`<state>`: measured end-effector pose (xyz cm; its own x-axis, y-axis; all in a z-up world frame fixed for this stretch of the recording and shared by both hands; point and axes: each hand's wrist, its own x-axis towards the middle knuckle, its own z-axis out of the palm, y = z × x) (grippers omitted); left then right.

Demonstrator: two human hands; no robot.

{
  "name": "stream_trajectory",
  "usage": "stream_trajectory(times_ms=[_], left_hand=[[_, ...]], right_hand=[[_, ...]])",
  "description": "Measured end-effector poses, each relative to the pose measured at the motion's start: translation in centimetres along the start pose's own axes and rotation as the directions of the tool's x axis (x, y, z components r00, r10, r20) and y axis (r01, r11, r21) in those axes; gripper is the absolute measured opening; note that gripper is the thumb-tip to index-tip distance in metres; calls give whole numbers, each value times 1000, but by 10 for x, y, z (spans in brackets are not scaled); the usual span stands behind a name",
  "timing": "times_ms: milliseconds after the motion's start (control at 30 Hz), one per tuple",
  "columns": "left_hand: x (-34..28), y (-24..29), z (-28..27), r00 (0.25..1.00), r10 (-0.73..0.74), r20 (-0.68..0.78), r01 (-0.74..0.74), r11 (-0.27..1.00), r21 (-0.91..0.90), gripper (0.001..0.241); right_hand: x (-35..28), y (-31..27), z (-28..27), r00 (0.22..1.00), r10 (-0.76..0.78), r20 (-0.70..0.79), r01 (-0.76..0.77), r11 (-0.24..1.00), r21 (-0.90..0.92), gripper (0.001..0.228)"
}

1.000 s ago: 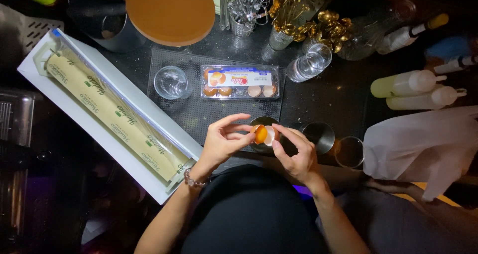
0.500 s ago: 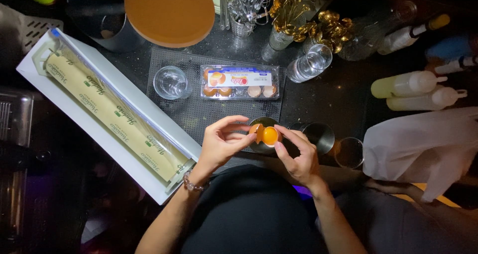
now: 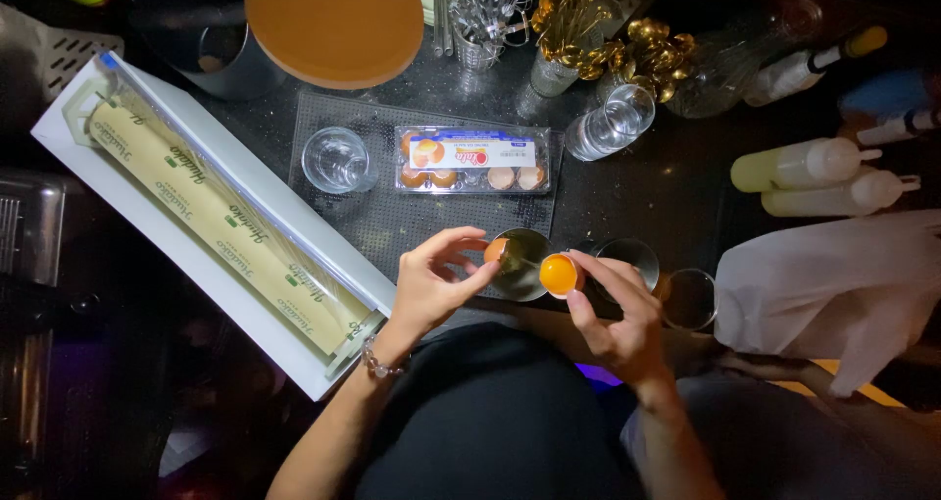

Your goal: Separating egg yolks from egg whites into containers at a bar counter for cocktail preparation.

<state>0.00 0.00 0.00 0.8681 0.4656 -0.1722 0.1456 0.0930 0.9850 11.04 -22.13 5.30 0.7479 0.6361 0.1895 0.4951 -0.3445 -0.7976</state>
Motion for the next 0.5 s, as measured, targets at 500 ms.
stream_trajectory(times_ms=[500], left_hand=[[-7, 28, 1, 900, 434, 31, -433, 888, 156, 32]], right_hand=[[0, 2, 3, 999, -30, -19, 28, 997, -79, 37]])
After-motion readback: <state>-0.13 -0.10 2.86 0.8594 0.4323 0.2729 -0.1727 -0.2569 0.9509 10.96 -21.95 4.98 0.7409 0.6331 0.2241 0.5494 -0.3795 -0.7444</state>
